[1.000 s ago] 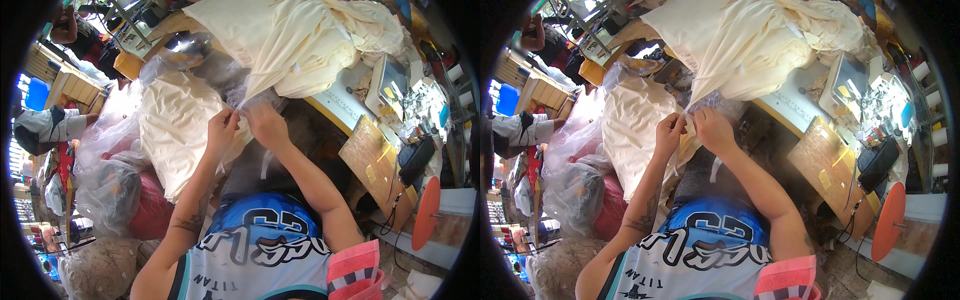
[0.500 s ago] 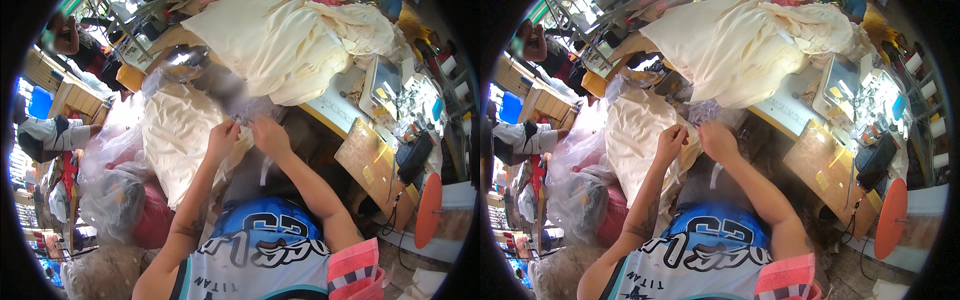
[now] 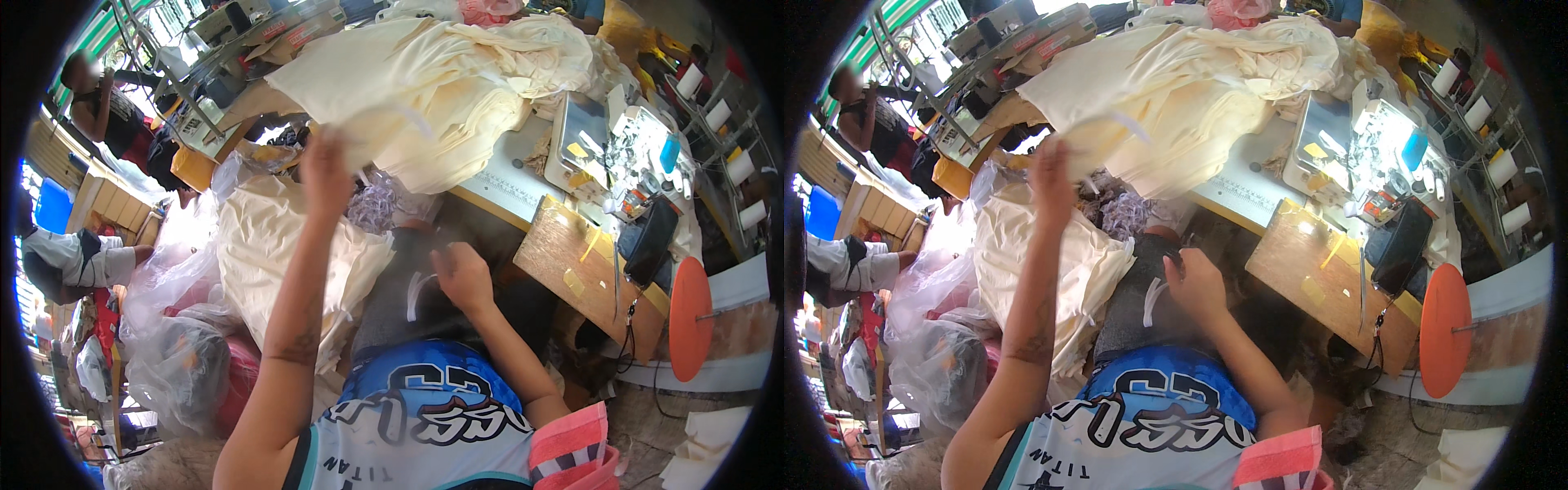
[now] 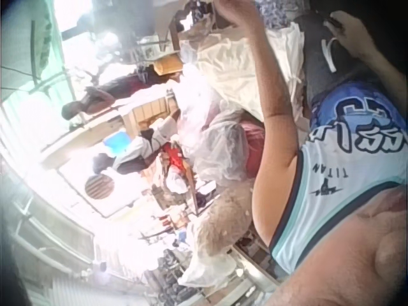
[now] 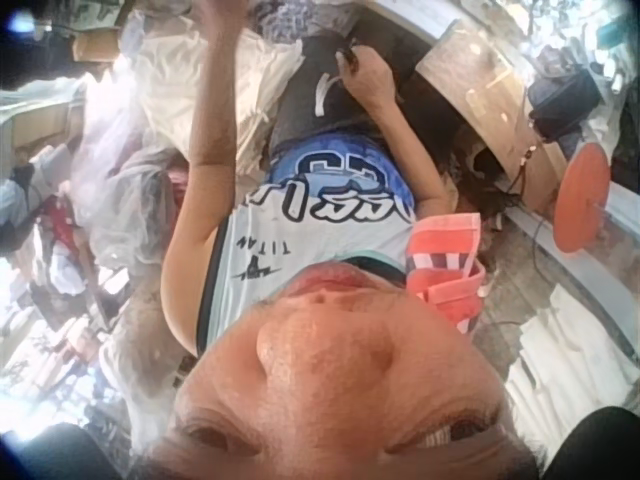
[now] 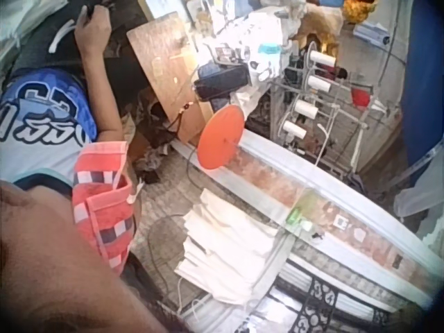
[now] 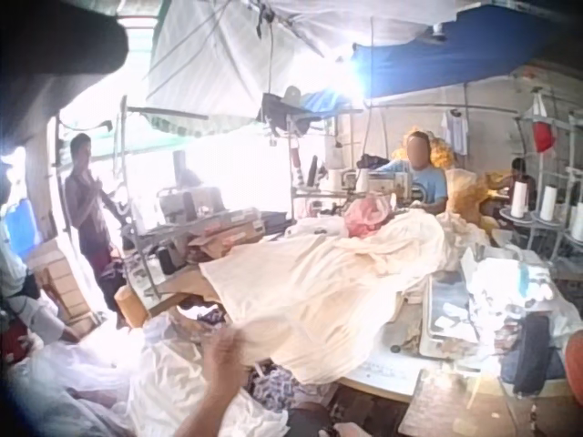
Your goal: The person handles cream-colored garment pieces by picking them up from a pile, shaking them out, and placing them onto another stack.
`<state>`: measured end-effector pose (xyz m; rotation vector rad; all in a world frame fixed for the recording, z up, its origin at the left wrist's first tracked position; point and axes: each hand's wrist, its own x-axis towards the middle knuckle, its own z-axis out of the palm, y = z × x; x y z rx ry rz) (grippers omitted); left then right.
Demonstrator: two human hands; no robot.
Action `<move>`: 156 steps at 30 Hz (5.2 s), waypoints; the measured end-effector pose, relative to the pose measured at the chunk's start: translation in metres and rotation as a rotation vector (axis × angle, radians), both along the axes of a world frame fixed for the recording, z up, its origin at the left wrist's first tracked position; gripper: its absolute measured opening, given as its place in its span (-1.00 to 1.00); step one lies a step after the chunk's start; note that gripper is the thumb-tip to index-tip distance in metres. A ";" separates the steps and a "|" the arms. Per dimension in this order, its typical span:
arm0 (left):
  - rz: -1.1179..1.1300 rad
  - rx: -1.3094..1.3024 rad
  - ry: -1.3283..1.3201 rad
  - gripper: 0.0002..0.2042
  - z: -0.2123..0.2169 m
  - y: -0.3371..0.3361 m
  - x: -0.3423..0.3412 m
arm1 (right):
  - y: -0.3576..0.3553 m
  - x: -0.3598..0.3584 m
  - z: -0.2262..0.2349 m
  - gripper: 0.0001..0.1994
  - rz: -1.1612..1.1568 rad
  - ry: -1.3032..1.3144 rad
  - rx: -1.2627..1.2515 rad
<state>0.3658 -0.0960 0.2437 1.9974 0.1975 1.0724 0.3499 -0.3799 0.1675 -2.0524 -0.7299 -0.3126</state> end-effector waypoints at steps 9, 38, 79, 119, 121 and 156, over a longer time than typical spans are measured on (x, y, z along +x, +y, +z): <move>0.496 0.083 -0.066 -0.50 0.086 0.072 -0.316 | 0.042 0.031 0.133 -0.59 0.169 -0.456 0.364; 0.998 0.764 0.037 -0.75 0.185 0.129 -0.410 | 0.191 0.044 0.201 -0.86 0.724 0.661 0.694; -0.229 -0.331 0.458 -0.88 -0.100 -0.050 -0.076 | 0.111 0.065 -0.016 -0.73 0.567 1.236 0.146; 0.057 -0.499 -0.815 -0.67 0.127 0.064 -0.458 | 0.087 0.080 0.218 -0.83 0.551 -0.149 0.059; -0.165 -0.327 -0.678 -0.69 0.152 0.069 -0.490 | 0.076 0.074 0.225 -0.84 0.715 0.043 -0.045; 0.496 -0.861 0.774 -0.66 -0.218 0.081 -0.486 | 0.115 0.031 0.034 -0.74 0.524 0.074 0.133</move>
